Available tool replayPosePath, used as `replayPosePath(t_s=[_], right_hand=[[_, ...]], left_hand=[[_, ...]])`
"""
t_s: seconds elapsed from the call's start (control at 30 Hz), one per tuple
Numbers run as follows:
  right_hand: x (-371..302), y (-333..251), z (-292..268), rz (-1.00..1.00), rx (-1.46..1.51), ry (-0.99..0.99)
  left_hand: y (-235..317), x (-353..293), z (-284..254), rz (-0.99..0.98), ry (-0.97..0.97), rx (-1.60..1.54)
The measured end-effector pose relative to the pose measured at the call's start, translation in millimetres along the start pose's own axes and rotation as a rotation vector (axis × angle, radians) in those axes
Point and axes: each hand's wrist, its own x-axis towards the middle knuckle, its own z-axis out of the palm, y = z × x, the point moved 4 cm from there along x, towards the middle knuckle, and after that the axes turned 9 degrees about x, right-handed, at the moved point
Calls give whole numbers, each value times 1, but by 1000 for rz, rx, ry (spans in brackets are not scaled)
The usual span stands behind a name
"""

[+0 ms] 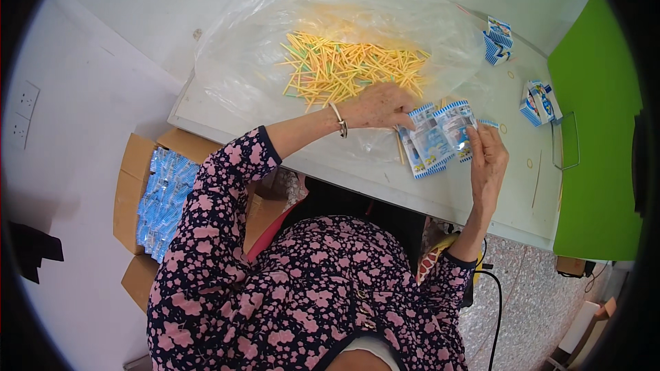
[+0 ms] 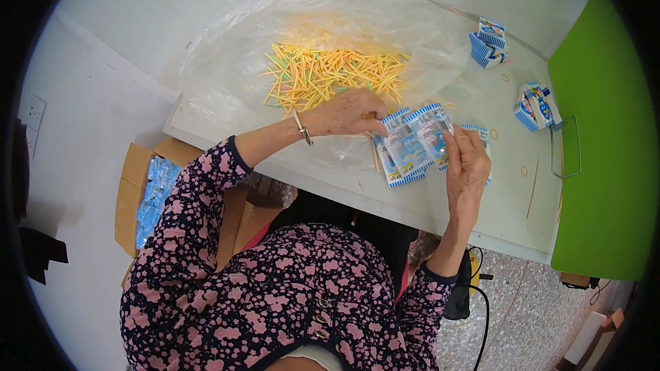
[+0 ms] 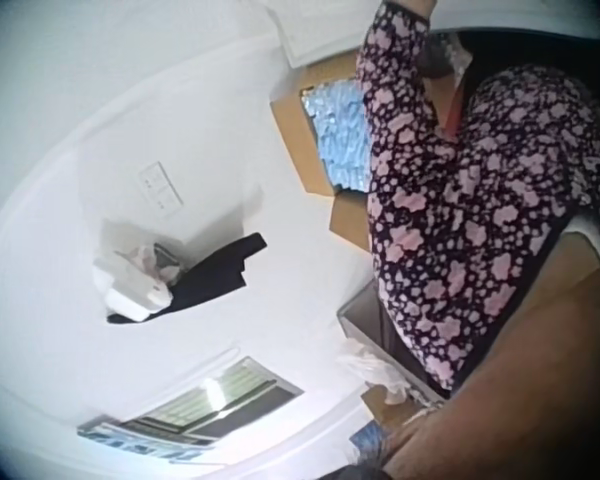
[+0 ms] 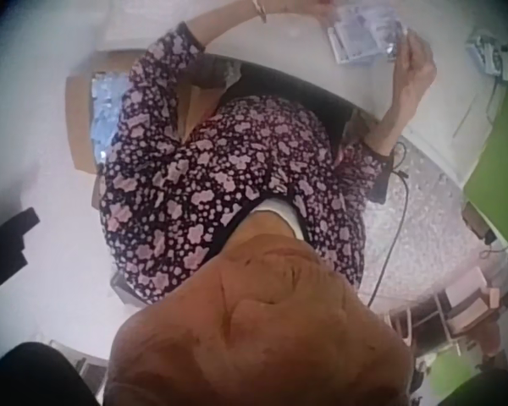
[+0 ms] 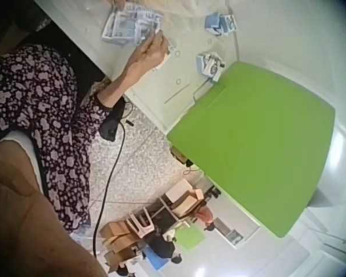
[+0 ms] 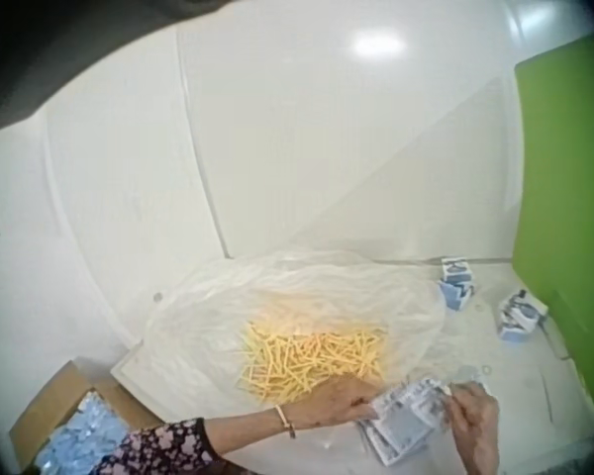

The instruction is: Packaging small yellow sticks into plastic bags at a workbench.

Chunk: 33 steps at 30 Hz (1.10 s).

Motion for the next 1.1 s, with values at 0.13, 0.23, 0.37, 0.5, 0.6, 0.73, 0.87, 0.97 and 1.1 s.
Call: replayPosePath(t_s=[0.13,0.23,0.37,0.5,0.6,0.73,0.87,0.97,1.1], right_hand=[[-4,4,12,172,301,-122],[-8,-7,27,261,443,-215],[-18,-1,44,382,536,-263],[-22,-6,54,449,598,-310],[-23,-11,62,511,629,-334],[-23,-10,71,497,663,-375],[-25,1,81,472,641,-344],[-24,4,84,423,592,-393],[-12,-15,77,155,364,-384]], left_hand=[[30,1,-33,195,443,8],[39,-1,-30,131,232,-167],[35,-12,-15,-70,91,-316],[29,-26,-10,-46,194,-193],[24,-33,-12,53,287,-79],[16,-34,-24,-45,74,-90],[-29,-16,-44,-62,259,-175],[-61,4,-55,-38,270,285],[-74,23,-38,-75,232,409]])
